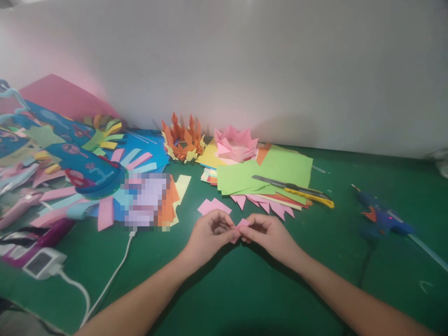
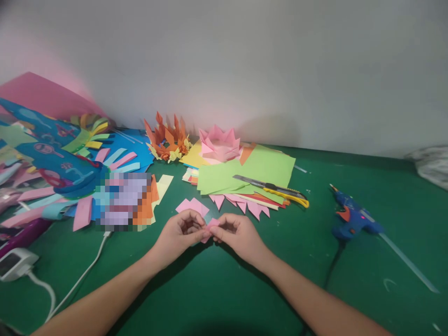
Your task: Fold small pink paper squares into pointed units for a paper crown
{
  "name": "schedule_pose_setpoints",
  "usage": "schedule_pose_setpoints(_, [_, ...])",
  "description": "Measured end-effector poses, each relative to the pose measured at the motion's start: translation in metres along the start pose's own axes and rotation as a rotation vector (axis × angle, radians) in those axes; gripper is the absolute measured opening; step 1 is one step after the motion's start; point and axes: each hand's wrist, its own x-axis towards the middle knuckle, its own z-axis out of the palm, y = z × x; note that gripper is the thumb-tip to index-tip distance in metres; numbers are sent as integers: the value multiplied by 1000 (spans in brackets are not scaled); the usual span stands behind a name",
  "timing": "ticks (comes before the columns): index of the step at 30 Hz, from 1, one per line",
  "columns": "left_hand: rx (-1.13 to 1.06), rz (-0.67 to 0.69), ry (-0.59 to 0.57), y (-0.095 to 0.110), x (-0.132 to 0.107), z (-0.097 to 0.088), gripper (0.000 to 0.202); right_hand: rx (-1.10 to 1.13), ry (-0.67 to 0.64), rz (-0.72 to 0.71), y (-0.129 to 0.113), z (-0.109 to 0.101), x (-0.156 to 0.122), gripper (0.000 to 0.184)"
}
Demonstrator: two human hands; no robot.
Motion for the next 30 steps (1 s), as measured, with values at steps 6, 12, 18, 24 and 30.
schedule_pose_setpoints(6, [33, 6, -5, -2, -1, 0, 29, -16, -3, -2, 2, -2, 0, 25])
schedule_pose_setpoints(12, [83, 16, -2, -4, -3, -1, 25, 1, -12, 0, 4, -1, 0, 23])
schedule_pose_setpoints(18, [148, 44, -9, -4, -4, 0, 23, -12, -3, -7, 3, 0, 0, 23])
schedule_pose_setpoints(24, [257, 96, 16, -3, -5, 0, 21, -7, 5, 1, 3, 0, -1, 24])
schedule_pose_setpoints(30, [357, 114, 49, -1, -4, 0, 22, -45, 65, -22, 1, 0, 0, 27])
